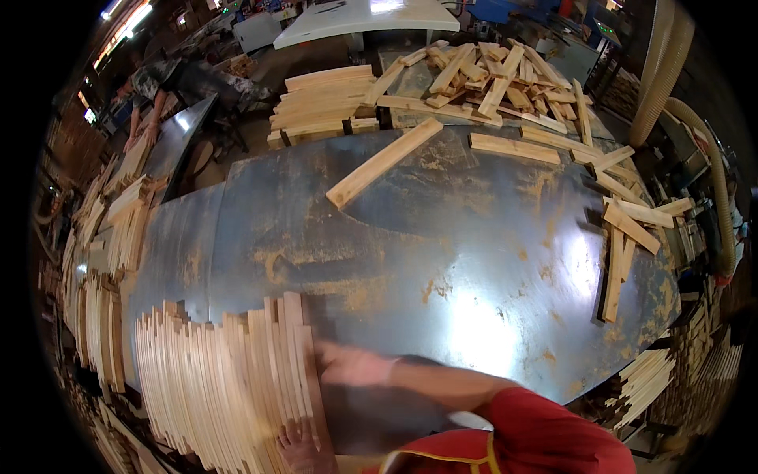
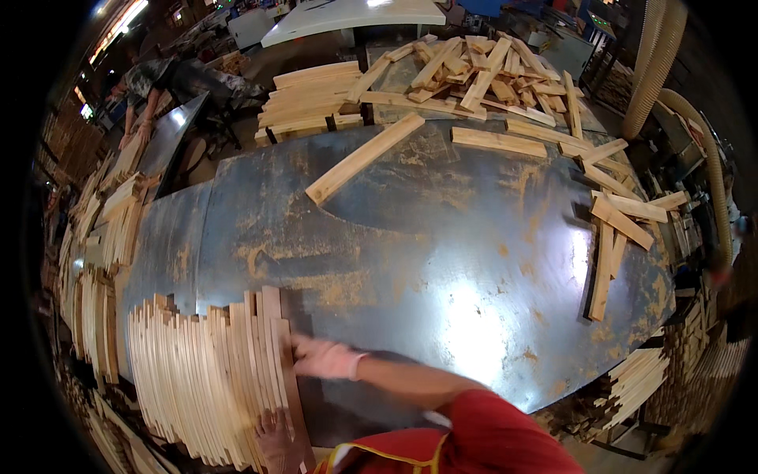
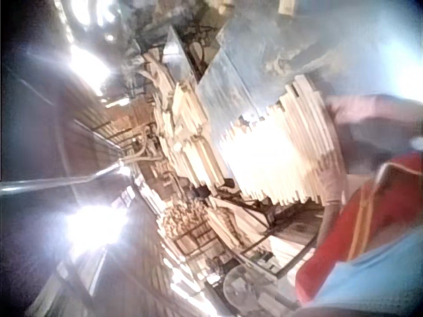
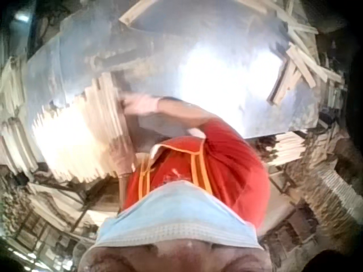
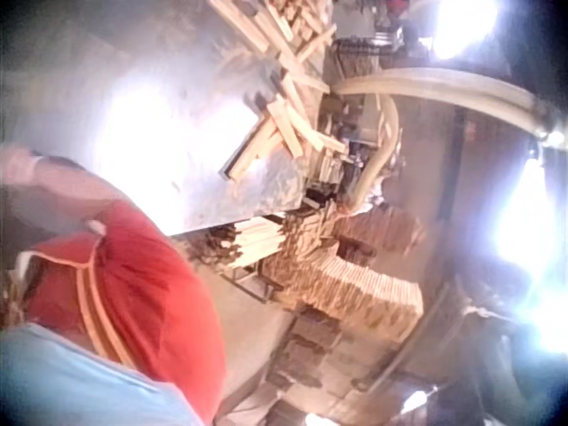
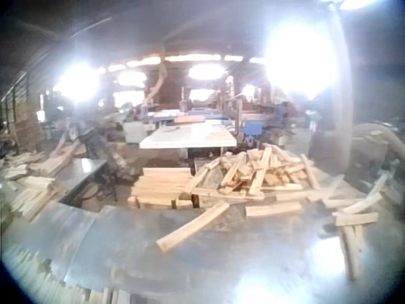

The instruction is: The person picks up thin wooden planks from a pile on a metal table and stacks them neatly. They repeatedly gather the planks by hand and align them into a growing stack on the left side of the table.

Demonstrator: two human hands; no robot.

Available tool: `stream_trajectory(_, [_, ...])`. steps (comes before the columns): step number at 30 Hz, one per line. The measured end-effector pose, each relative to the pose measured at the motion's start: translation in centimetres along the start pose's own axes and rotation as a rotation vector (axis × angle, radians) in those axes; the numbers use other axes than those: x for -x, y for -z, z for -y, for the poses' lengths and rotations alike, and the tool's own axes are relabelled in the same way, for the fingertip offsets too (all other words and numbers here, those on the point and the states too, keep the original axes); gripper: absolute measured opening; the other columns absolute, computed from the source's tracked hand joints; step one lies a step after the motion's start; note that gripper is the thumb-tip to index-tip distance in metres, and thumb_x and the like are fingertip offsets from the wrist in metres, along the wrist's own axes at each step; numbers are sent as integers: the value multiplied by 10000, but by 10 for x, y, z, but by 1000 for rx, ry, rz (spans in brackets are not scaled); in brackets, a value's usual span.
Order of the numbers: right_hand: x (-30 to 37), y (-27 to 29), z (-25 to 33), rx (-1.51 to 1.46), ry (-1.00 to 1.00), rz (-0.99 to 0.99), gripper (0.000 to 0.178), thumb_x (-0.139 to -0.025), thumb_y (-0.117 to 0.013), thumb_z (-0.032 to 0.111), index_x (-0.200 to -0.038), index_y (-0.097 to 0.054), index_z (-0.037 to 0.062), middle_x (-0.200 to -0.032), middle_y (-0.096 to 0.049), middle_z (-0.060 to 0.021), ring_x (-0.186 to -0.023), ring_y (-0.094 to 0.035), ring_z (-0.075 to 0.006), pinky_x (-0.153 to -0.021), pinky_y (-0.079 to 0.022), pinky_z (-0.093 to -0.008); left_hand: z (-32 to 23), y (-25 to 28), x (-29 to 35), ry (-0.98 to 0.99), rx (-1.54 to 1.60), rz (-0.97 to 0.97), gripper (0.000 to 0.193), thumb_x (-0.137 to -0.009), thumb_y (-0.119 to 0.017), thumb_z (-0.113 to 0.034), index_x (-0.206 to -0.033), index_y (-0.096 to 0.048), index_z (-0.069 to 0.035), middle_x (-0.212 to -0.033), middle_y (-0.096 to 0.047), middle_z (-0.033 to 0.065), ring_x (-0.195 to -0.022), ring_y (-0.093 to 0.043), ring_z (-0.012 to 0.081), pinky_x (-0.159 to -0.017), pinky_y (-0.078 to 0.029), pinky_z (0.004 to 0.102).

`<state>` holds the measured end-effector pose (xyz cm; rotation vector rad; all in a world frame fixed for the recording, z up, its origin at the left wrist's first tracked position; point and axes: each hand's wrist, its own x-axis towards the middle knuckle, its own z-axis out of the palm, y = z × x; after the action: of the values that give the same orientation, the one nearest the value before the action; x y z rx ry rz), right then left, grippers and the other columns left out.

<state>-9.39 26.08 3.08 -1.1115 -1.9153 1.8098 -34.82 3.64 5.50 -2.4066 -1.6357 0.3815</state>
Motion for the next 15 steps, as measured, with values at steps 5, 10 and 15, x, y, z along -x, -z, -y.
stream_trajectory(5, [95, 188, -64, 495, -248, -943, 627, -864, -731, 320, -1418, -577, 67, -1243, -681, -228, -1177, -638, -431, -1007, -507, -529, 11, 58, -207, 122, 580, -74, 742, -763, -829, -224, -1442, -584, -51, -1478, -494, 203, -1393, -460, 492, -1150, -404, 624])
stream_trajectory(10, [173, 211, -188, 1057, -544, -1102, 718, -938, -661, 494, -1498, -525, 65, -1545, -498, -221, -1493, -396, -449, -1272, -257, -577, -13, 45, -474, -146, 507, -331, 765, -812, -843, -288, -1460, -548, -5, -1479, -511, 187, -1430, -460, 412, -1149, -434, 545])
stream_trajectory(15, [165, 220, -163, 958, -526, -1074, 664, -899, -643, 496, -1403, -555, 72, -1447, -547, -198, -1391, -469, -452, -1229, -303, -587, -25, 34, -672, 50, 558, -120, 823, -791, -883, -443, -1424, -569, -21, -1431, -585, 174, -1388, -535, 374, -1117, -490, 472])
